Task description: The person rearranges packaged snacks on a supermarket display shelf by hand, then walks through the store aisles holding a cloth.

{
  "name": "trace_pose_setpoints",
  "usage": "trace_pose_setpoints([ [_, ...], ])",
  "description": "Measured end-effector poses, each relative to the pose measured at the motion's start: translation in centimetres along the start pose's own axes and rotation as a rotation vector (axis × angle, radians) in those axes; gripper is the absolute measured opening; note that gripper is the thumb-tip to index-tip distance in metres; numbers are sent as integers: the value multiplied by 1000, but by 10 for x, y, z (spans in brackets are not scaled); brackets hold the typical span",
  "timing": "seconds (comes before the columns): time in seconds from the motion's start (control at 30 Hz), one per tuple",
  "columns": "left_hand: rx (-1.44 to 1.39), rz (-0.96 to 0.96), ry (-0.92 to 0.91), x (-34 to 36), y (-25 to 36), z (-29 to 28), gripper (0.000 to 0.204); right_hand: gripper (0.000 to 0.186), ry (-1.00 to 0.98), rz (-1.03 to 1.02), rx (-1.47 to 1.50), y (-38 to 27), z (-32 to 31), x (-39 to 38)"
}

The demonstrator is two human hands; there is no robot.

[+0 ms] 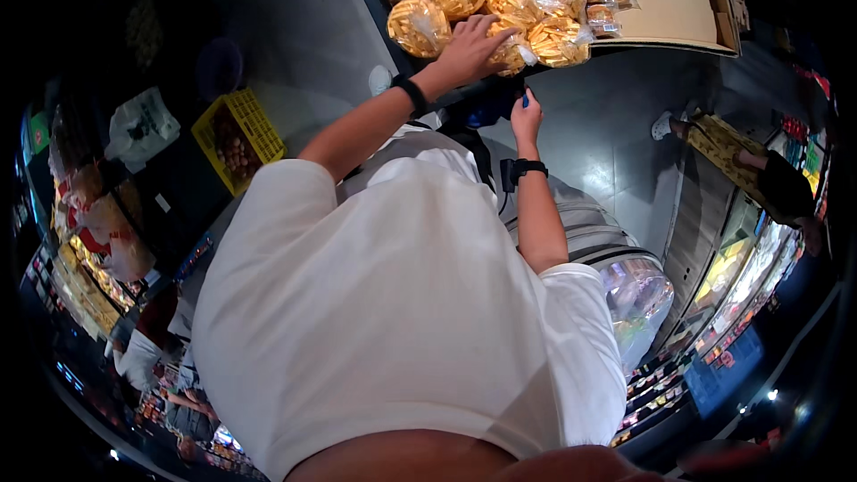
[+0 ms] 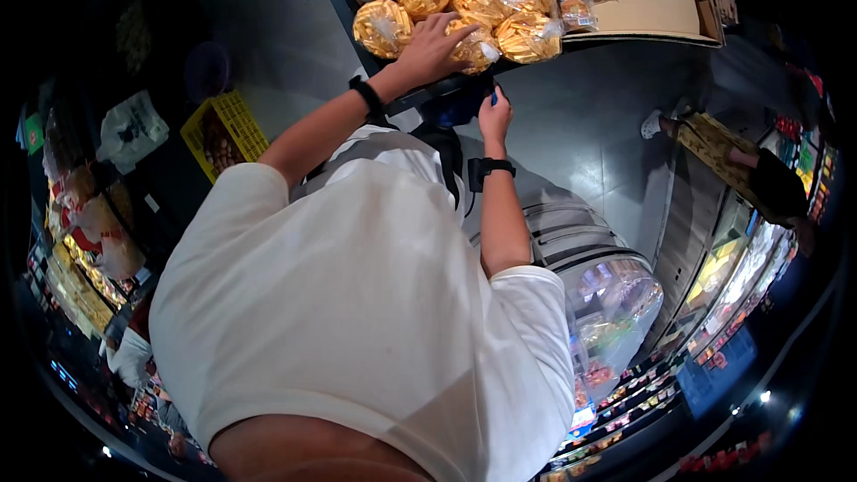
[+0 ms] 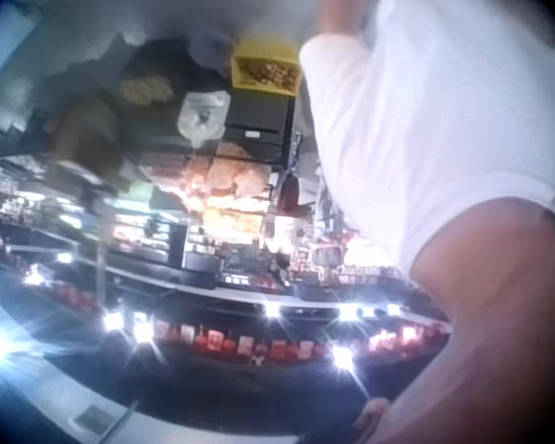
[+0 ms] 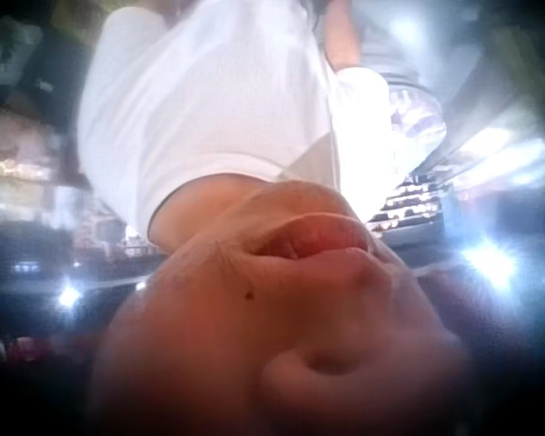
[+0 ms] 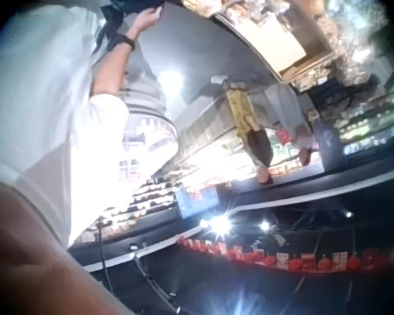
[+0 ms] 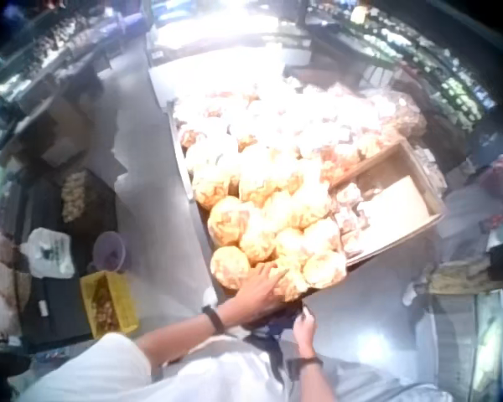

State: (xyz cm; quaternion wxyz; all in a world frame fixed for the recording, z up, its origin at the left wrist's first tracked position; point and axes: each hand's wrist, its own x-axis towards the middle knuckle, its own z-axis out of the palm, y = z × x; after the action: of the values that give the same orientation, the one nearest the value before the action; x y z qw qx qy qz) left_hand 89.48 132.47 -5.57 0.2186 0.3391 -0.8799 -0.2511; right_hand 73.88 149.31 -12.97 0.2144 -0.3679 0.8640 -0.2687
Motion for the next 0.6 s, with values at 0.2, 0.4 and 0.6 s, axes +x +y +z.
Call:
trace_pose_setpoints([
  [0.2,55,203,-101,32,-10,24,38,36,-87,-72,201,-52,28,-30],
  [0.4,-133,171,-103,37,-26,13,33,73,-284,-381,-9,-74,46,-68],
  [0.6,-322,100,-260,22,-26,-22,39,59,-273,-382,-247,-59,24,-40],
])
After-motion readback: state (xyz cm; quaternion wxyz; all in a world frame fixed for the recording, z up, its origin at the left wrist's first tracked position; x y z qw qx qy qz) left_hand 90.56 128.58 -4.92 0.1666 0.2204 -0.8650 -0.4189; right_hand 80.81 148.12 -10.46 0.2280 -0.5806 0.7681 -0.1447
